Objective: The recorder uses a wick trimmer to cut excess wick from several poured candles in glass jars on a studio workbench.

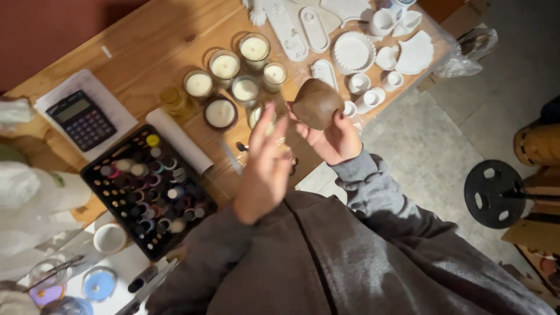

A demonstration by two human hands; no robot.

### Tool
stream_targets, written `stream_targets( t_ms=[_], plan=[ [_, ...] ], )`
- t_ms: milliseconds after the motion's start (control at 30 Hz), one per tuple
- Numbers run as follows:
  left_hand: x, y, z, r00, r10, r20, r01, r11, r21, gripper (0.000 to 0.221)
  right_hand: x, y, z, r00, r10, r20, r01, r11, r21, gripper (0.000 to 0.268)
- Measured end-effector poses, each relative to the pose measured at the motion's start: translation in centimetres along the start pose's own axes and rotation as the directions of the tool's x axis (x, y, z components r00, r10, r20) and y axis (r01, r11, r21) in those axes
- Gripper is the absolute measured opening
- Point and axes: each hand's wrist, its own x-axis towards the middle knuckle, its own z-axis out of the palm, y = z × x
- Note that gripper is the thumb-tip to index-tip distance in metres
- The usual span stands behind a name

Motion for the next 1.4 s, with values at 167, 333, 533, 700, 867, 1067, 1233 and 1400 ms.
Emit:
stream_targets(
  t_ms=[167,333,533,700,867,1067,1233,1400],
  plan=[
    [0.2,0.7,2.2,0.986,0.169,0.015,-0.163,0.921,0.355,0.059,-0.9,0.4,-0.4,0.984,0.178,-0.004,-0.148,0.833,0.533,0.08],
    [-0.5,-0.1,3.3,0.98,0.188,0.063,-0.195,0.86,0.472,0.057,-1.0,-0.8,0.3,0.979,0.189,0.079,-0.197,0.764,0.614,0.085],
    [0.4,1.1,2.6,0.978,0.209,0.014,-0.184,0.829,0.528,0.061,-1.5,-0.4,1.1,0.979,0.163,0.12,-0.2,0.693,0.693,0.085],
    [1.6,1.5,2.4,0.962,0.258,0.093,-0.265,0.787,0.557,0.064,-1.7,0.3,2.8,0.985,0.158,-0.073,-0.108,0.882,0.459,0.079],
    [1.0,0.7,1.6,0.862,0.434,0.262,-0.507,0.721,0.472,0.054,-2.3,0.1,0.5,0.959,0.274,-0.074,-0.183,0.795,0.579,0.088],
    [-2.3,-1.4,0.4,0.81,0.56,0.175,-0.586,0.783,0.207,0.021,-2.4,-3.1,2.5,0.994,-0.058,-0.092,0.044,0.989,-0.14,0.095],
    [-4.5,-2.3,0.2,0.887,0.458,0.051,-0.461,0.887,0.041,0.035,-2.8,-3.7,4.7,0.953,-0.298,-0.058,0.215,0.796,-0.566,0.091],
    [-5.6,-3.1,-0.2,0.929,0.354,0.106,-0.353,0.935,-0.027,0.023,-2.7,-3.4,5.4,0.884,-0.465,0.047,0.304,0.496,-0.813,0.087]
  ],
)
